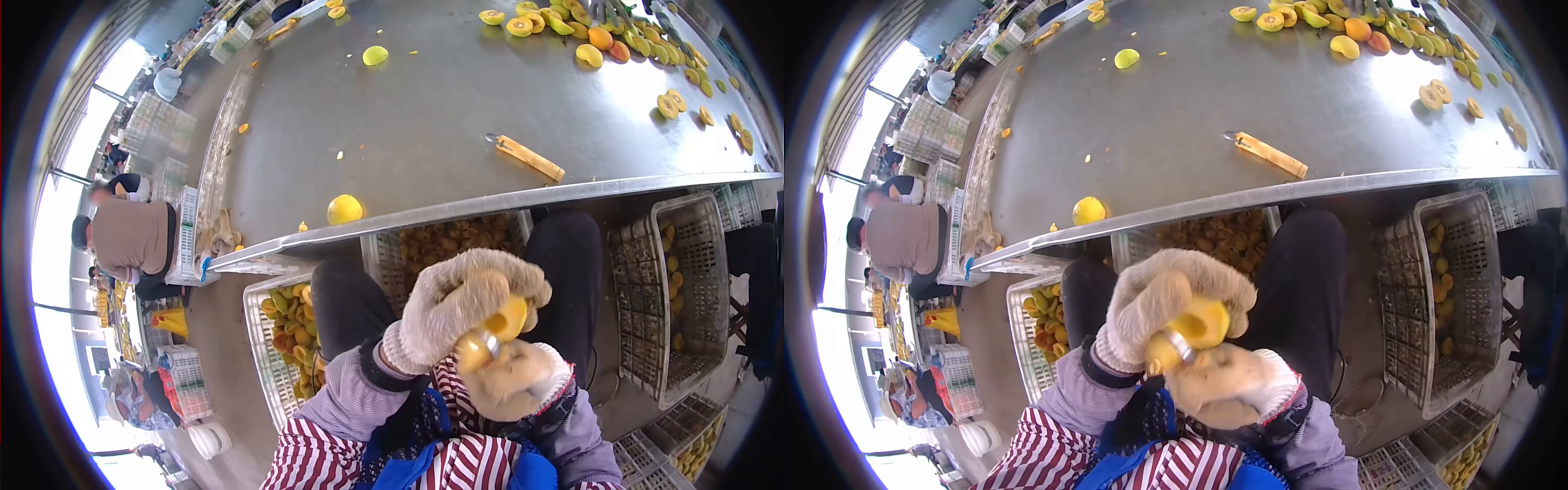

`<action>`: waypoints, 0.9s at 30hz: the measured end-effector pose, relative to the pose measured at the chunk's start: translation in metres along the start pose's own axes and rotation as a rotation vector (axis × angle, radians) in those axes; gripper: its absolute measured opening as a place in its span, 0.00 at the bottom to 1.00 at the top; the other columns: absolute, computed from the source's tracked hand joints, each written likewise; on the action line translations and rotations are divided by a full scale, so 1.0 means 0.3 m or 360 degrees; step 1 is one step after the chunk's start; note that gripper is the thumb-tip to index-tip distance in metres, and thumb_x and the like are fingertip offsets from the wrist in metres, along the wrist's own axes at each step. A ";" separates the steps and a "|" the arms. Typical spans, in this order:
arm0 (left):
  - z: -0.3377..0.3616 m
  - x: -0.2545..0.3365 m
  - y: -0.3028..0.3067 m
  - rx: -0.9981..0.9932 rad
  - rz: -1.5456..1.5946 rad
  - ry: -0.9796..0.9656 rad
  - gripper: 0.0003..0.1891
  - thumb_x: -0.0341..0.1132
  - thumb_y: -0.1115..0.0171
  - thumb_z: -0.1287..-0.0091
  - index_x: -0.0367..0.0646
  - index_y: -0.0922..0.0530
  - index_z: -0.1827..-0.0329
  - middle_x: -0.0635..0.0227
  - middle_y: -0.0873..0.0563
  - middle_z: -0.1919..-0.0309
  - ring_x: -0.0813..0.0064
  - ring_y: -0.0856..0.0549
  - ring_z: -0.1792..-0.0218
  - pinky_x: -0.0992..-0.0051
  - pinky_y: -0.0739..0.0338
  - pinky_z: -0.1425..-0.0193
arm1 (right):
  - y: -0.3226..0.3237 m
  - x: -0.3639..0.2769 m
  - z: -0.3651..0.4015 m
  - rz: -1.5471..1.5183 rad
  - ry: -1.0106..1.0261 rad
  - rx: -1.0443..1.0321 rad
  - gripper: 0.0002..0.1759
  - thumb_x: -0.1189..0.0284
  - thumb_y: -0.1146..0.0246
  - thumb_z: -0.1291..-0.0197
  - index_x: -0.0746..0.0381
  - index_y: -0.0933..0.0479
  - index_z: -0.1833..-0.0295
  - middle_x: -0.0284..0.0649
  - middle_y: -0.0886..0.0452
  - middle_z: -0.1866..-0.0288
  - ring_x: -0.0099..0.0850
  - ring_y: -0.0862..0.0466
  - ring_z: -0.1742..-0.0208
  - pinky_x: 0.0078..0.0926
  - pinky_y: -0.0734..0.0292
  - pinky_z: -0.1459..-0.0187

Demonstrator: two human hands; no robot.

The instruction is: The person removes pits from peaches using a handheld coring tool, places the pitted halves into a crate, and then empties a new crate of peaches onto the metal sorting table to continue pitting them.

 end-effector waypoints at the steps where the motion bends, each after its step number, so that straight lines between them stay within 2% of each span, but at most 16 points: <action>1: 0.007 -0.073 -0.013 0.0124 0.0613 0.0455 0.21 0.49 0.38 0.26 0.36 0.19 0.48 0.52 0.13 0.54 0.59 0.11 0.56 0.61 0.15 0.53 | -0.004 0.072 -0.011 0.0141 -0.0449 -0.0001 0.17 0.63 0.31 0.34 0.64 0.22 0.48 0.33 0.20 0.62 0.20 0.21 0.63 0.18 0.25 0.61; 3: 0.015 -0.161 0.033 0.0387 0.0504 0.0649 0.29 0.58 0.44 0.25 0.37 0.22 0.43 0.55 0.14 0.52 0.64 0.11 0.55 0.71 0.13 0.59 | -0.050 0.069 -0.055 0.1187 -0.0630 0.0002 0.17 0.63 0.30 0.34 0.63 0.23 0.50 0.29 0.21 0.66 0.19 0.23 0.68 0.16 0.29 0.67; 4: 0.005 -0.164 0.066 0.0437 0.0426 0.0540 0.29 0.59 0.45 0.24 0.38 0.22 0.42 0.55 0.14 0.51 0.65 0.11 0.54 0.73 0.13 0.61 | 0.000 0.045 -0.030 0.0949 -0.0341 0.0247 0.13 0.68 0.33 0.35 0.66 0.23 0.55 0.32 0.24 0.72 0.18 0.27 0.80 0.16 0.35 0.81; 5: 0.007 -0.164 0.102 0.0494 0.0348 0.0443 0.30 0.60 0.46 0.24 0.38 0.22 0.41 0.56 0.14 0.50 0.65 0.11 0.53 0.75 0.13 0.62 | -0.012 0.016 -0.044 0.0347 -0.0191 0.0212 0.13 0.68 0.32 0.37 0.68 0.24 0.62 0.32 0.28 0.78 0.19 0.30 0.83 0.16 0.40 0.83; 7: 0.014 -0.155 0.179 0.0436 0.0254 0.0451 0.31 0.60 0.48 0.23 0.37 0.24 0.38 0.55 0.14 0.47 0.64 0.11 0.52 0.71 0.13 0.55 | 0.030 -0.049 -0.009 0.0266 -0.0163 0.0477 0.17 0.66 0.32 0.39 0.71 0.25 0.63 0.34 0.30 0.82 0.21 0.32 0.86 0.17 0.42 0.86; 8: 0.023 -0.143 0.203 0.0455 0.0162 0.0429 0.31 0.58 0.47 0.23 0.36 0.24 0.38 0.55 0.14 0.47 0.64 0.11 0.52 0.71 0.13 0.54 | 0.048 -0.044 -0.016 0.0246 -0.0024 0.0495 0.18 0.65 0.34 0.39 0.72 0.24 0.62 0.35 0.30 0.83 0.21 0.34 0.88 0.18 0.44 0.87; 10: 0.047 -0.105 0.245 0.0499 0.0050 0.0390 0.30 0.57 0.45 0.23 0.35 0.24 0.38 0.55 0.14 0.46 0.64 0.11 0.52 0.71 0.13 0.54 | 0.036 -0.049 -0.036 0.0355 -0.0061 0.0584 0.18 0.65 0.34 0.40 0.72 0.24 0.62 0.35 0.30 0.83 0.21 0.33 0.88 0.18 0.43 0.87; 13: 0.126 -0.008 0.322 0.0599 -0.0062 0.0191 0.21 0.44 0.42 0.22 0.33 0.23 0.39 0.58 0.13 0.48 0.70 0.12 0.53 0.74 0.17 0.47 | 0.037 -0.052 -0.046 0.0475 -0.0020 0.0835 0.18 0.64 0.33 0.41 0.71 0.24 0.59 0.36 0.28 0.83 0.22 0.32 0.87 0.18 0.40 0.87; 15: 0.220 0.072 0.455 0.0820 -0.0361 0.0138 0.16 0.40 0.40 0.23 0.36 0.20 0.43 0.57 0.13 0.48 0.64 0.11 0.54 0.71 0.17 0.48 | 0.077 -0.069 -0.026 0.0498 0.0078 0.0998 0.18 0.65 0.34 0.41 0.71 0.25 0.57 0.37 0.26 0.81 0.22 0.31 0.87 0.18 0.38 0.87; 17: 0.320 0.186 0.617 0.1094 -0.1764 0.0459 0.13 0.40 0.36 0.28 0.41 0.16 0.49 0.58 0.12 0.50 0.59 0.11 0.53 0.66 0.18 0.47 | 0.076 -0.060 -0.040 0.0544 -0.0002 0.0841 0.18 0.65 0.35 0.40 0.70 0.25 0.55 0.38 0.24 0.79 0.23 0.30 0.87 0.19 0.37 0.86; 18: 0.343 0.212 0.661 0.1115 -0.1773 0.0444 0.13 0.40 0.36 0.28 0.41 0.16 0.49 0.58 0.12 0.50 0.59 0.11 0.53 0.66 0.18 0.47 | 0.073 -0.059 -0.051 0.0592 -0.0024 0.0874 0.16 0.66 0.36 0.39 0.69 0.26 0.54 0.39 0.24 0.79 0.23 0.29 0.87 0.19 0.37 0.87; 20: 0.318 0.275 0.585 0.0608 -0.3655 -0.0012 0.16 0.46 0.33 0.33 0.43 0.15 0.52 0.60 0.12 0.53 0.56 0.13 0.53 0.62 0.20 0.44 | 0.079 -0.043 -0.081 0.0749 -0.0057 0.0920 0.14 0.68 0.37 0.38 0.65 0.26 0.52 0.39 0.23 0.78 0.23 0.29 0.87 0.18 0.38 0.87; 21: 0.297 0.273 0.603 0.0636 -0.3663 -0.0023 0.16 0.46 0.33 0.33 0.43 0.15 0.52 0.60 0.12 0.53 0.56 0.13 0.53 0.62 0.20 0.44 | 0.058 -0.045 -0.104 0.0867 -0.0066 0.0931 0.13 0.69 0.37 0.36 0.65 0.26 0.51 0.37 0.23 0.78 0.23 0.30 0.87 0.20 0.37 0.87; 23: 0.237 0.262 0.670 0.0950 -0.2594 0.0010 0.16 0.45 0.33 0.35 0.45 0.14 0.52 0.57 0.13 0.52 0.51 0.15 0.49 0.59 0.23 0.40 | 0.049 -0.021 -0.128 0.0885 -0.0106 0.0918 0.14 0.70 0.36 0.32 0.64 0.27 0.47 0.33 0.22 0.74 0.19 0.26 0.82 0.17 0.33 0.81; 25: 0.116 0.204 0.709 0.0889 -0.2581 0.0447 0.22 0.53 0.34 0.35 0.45 0.15 0.48 0.55 0.14 0.47 0.52 0.15 0.45 0.57 0.23 0.39 | 0.050 -0.003 -0.131 0.0993 -0.0163 0.0969 0.14 0.70 0.35 0.32 0.64 0.27 0.46 0.32 0.22 0.73 0.19 0.26 0.80 0.17 0.31 0.78; 27: 0.010 0.109 0.767 0.0651 -0.2595 0.1177 0.34 0.65 0.37 0.38 0.46 0.18 0.41 0.57 0.14 0.43 0.56 0.16 0.41 0.60 0.20 0.40 | 0.056 0.002 -0.124 0.1108 -0.0199 0.1020 0.15 0.69 0.35 0.32 0.63 0.26 0.45 0.31 0.22 0.72 0.18 0.25 0.78 0.18 0.30 0.75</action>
Point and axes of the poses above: each hand's wrist, its own z-axis away from the middle knuckle, its own y-axis out of the back of the hand, x = y × z, the point moved 8 cm from there along -z, towards the middle knuckle
